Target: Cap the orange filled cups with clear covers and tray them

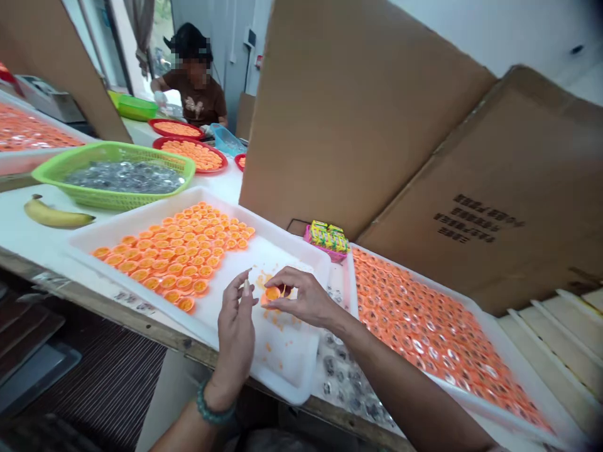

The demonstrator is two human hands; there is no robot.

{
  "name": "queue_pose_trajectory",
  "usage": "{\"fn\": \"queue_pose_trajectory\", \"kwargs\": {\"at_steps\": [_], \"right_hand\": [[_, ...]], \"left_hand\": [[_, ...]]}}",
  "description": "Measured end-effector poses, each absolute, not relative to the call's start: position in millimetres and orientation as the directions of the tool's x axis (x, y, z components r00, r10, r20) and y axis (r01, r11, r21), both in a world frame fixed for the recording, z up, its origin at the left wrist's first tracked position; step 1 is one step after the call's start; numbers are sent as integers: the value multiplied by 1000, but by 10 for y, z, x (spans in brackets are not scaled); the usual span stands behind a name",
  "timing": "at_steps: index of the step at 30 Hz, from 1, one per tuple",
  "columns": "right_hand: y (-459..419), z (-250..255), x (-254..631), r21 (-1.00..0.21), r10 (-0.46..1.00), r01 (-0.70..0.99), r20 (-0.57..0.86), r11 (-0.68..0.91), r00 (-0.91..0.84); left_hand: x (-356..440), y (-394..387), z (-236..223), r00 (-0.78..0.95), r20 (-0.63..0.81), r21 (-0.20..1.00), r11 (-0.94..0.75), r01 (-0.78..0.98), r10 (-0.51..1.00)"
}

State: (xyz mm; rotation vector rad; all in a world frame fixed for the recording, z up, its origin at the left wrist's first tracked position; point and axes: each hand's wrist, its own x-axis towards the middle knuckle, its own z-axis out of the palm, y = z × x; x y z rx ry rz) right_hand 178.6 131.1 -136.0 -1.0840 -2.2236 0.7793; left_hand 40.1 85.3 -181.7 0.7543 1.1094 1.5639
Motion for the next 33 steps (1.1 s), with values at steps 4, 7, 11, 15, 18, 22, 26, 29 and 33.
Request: {"fn": "queue_pose_trajectory", "kwargs": {"at_steps": [4,7,11,15,18,22,26,29,33], "right_hand": [[964,-1302,2068,-730,840,472,262,495,-475],[818,-1401,2187,-707,849,493,312,507,-426],[718,-1530,2235,-643,830,525,426,557,-359],[593,-1539,2332,-644,826,542,530,540,-193],[455,-1621,2506,-647,828,638,560,419,24],[330,-1932,2654,-539,923,800,382,265,-49],[392,-2212,2585,-389,947,873,239,295,-213],[486,-2307,2532,-292,940,896,174,335,-294],[482,-2368,2562,-225,958,932,45,284,-282]], "left_hand": [[424,917,-1783,377,-217,738,404,-541,900],[441,912,-1745,534,-238,694,527,-491,811],[486,893,-1724,593,-239,701,560,-443,769],[541,887,-1705,559,-254,713,544,-444,789],[564,878,-1681,518,-285,717,538,-443,806],[590,883,-1684,473,-328,737,535,-413,818],[614,915,-1716,410,-362,753,522,-401,837],[616,932,-1717,371,-399,732,535,-422,839],[607,936,-1701,369,-455,679,584,-444,810]]}}
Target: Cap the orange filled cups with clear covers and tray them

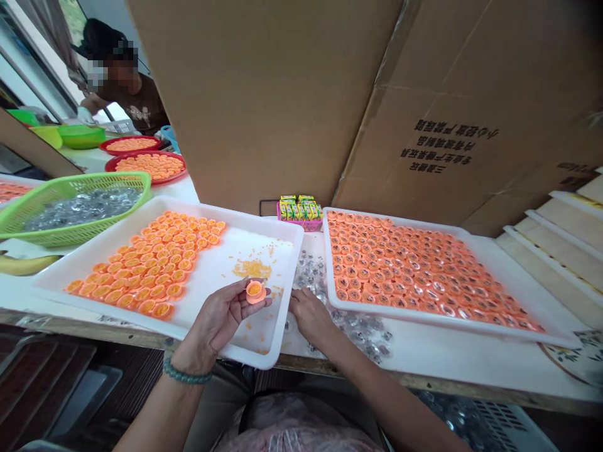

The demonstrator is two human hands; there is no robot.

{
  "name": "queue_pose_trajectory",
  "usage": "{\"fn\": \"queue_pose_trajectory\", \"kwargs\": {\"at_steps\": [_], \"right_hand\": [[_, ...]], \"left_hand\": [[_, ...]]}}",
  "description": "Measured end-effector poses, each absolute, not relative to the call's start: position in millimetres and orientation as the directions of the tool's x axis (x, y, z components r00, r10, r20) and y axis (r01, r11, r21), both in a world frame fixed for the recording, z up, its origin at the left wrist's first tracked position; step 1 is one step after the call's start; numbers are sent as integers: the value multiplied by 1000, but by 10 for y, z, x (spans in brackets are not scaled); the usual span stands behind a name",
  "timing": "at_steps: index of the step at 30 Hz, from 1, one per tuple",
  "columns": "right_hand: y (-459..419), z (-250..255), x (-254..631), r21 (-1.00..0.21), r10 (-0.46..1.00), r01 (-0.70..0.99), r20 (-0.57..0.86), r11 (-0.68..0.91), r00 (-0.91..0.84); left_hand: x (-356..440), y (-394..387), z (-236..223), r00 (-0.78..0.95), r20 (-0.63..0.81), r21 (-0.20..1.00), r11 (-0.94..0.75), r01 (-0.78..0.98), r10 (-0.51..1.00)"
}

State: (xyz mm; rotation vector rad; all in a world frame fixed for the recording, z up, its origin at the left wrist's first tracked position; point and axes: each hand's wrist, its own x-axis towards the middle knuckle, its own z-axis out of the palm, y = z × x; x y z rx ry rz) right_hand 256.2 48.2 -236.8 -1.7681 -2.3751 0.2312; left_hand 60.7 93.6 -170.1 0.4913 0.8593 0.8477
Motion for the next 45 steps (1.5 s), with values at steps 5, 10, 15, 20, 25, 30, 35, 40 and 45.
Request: {"fn": "queue_pose_trajectory", "kwargs": {"at_steps": [5,10,15,20,25,30,35,40,45], "right_hand": [[320,-2401,2606,-206,979,957,41,205,-201],[225,-2430,2587,-150,982,971,50,185,-180],[203,-2515,2646,-208,983,962,66,179,-169],[141,-2457,2730,-333,973,917,144,219,-180],[108,-2369,2631,-353,925,856,181,378,-334],[146,-2427,2493,-187,894,874,91,448,-439],[121,-2496,2547,-78,897,894,88,440,-434],[47,-2435,2705,-533,963,815,249,226,-104],[18,-2164,2746,-997,968,67,-18,-36,249]], "left_hand": [[616,925,-1717,371,-449,694,579,-428,813],[637,896,-1722,388,-375,773,515,-370,842],[641,873,-1710,373,-368,804,493,-332,852],[634,878,-1725,335,-380,821,482,-307,862],[630,900,-1760,339,-346,837,451,-311,875],[622,896,-1761,323,-337,847,435,-306,884],[630,902,-1744,326,-352,847,446,-288,878],[646,911,-1739,311,-378,847,462,-263,872],[645,897,-1719,331,-389,838,480,-259,860]]}}
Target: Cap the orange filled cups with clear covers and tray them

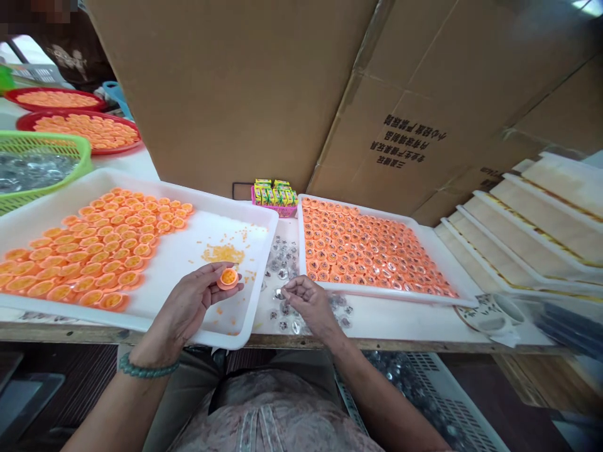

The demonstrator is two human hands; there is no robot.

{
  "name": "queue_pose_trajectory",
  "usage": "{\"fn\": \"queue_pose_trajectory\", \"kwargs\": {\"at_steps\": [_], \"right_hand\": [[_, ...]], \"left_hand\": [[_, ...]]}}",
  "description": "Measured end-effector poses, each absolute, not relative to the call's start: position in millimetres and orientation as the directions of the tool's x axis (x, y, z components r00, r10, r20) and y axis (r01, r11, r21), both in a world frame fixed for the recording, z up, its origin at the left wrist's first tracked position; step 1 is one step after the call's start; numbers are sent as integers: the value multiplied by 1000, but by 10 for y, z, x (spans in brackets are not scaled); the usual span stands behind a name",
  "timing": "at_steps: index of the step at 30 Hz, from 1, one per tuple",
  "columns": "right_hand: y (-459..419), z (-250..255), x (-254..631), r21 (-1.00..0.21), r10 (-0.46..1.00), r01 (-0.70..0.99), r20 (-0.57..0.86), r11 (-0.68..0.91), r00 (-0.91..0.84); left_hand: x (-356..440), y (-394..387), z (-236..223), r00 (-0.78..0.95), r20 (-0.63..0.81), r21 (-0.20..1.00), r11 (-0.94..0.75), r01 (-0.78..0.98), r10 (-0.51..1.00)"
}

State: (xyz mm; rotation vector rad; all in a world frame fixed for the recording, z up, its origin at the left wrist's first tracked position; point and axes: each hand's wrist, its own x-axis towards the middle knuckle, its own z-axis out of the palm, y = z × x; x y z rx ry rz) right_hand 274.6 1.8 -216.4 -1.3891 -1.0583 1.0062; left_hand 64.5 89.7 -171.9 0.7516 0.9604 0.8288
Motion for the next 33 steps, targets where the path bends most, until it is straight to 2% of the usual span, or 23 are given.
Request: {"fn": "queue_pose_trajectory", "kwargs": {"at_steps": [3,6,13,20,26,33], "right_hand": [[77,-2002,2659,-968,964,-251,-75,-9,254],[180,-1912,2529,-928,979,-370,-36,42,201],[411,-1869,2298,-973,997,-220,69,75,33],[464,-1875,2278,-996,993,-60,60,67,102],[467,-1916,2313,-989,994,103,105,102,29],[470,-1845,2274,-993,997,-95,68,70,24]], "left_hand": [[637,881,-1721,338,-382,836,477,-270,860],[630,861,-1732,368,-353,837,466,-286,860],[617,852,-1729,462,-318,830,479,-286,828],[610,848,-1712,463,-327,810,497,-311,824],[602,849,-1714,474,-315,811,492,-315,822],[610,865,-1742,445,-316,821,477,-315,838]]}}
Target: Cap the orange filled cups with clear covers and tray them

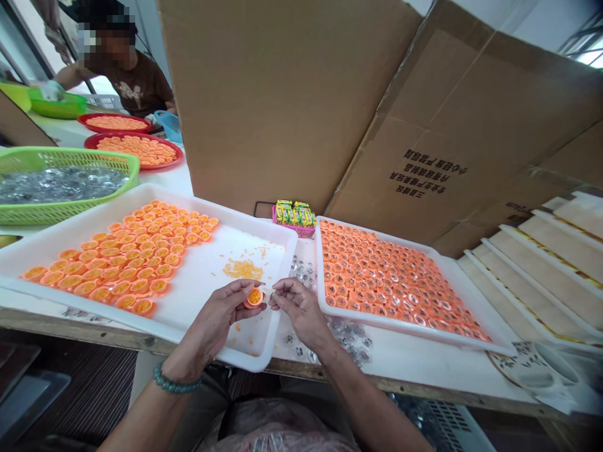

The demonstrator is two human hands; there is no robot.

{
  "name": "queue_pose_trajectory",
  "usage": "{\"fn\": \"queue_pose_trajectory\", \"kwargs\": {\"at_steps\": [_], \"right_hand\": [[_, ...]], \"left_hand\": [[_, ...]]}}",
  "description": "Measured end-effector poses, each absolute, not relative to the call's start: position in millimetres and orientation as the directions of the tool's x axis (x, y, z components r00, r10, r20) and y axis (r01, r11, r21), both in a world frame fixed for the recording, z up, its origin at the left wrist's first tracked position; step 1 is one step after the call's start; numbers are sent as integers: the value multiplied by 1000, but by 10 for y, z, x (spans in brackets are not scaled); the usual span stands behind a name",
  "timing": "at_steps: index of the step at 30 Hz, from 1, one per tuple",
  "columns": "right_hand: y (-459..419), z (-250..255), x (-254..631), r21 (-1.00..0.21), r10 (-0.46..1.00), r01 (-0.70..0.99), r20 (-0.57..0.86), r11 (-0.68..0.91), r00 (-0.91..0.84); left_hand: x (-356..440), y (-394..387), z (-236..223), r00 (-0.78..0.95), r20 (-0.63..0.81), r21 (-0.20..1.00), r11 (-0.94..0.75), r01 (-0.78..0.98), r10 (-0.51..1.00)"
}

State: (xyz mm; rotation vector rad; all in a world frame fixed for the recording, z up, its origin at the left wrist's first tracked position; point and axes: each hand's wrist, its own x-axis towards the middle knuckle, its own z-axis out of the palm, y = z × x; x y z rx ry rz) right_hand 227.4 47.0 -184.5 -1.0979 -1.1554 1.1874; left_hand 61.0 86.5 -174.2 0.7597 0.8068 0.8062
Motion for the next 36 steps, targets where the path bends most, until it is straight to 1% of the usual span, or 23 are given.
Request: {"fn": "queue_pose_trajectory", "kwargs": {"at_steps": [2,6,8,12,17,20,23,25,30,33,36], "right_hand": [[462,-1818,2265,-993,997,-86,82,83,12],[448,-1785,2264,-992,992,-10,123,123,-22],[446,-1787,2264,-993,992,-18,121,120,-34],[452,-1816,2250,-994,996,-79,79,76,-33],[485,-1788,2237,-998,1000,-68,-3,-4,-20],[529,-1728,2258,-999,994,1,-41,-42,-97],[594,-1692,2288,-995,989,103,-22,-7,-145],[642,-1700,2299,-995,990,104,-16,-2,-138],[718,-1750,2243,-998,994,12,-65,-65,-85],[722,-1735,2154,-996,996,-23,-85,-85,-21],[720,-1711,2055,-997,995,-23,-81,-80,57]], "left_hand": [[615,866,-1750,443,-308,825,468,-317,842],[616,863,-1745,432,-307,828,462,-319,848],[614,860,-1737,428,-312,827,464,-317,848],[614,853,-1732,410,-316,828,460,-322,856],[619,846,-1742,392,-327,808,470,-357,860],[616,849,-1757,402,-315,808,465,-362,860],[615,860,-1769,423,-290,820,451,-353,858],[619,867,-1767,421,-292,822,451,-349,859],[639,869,-1728,383,-312,809,454,-374,870],[654,858,-1715,342,-309,818,431,-380,887],[666,845,-1721,320,-288,835,400,-378,903]]}}
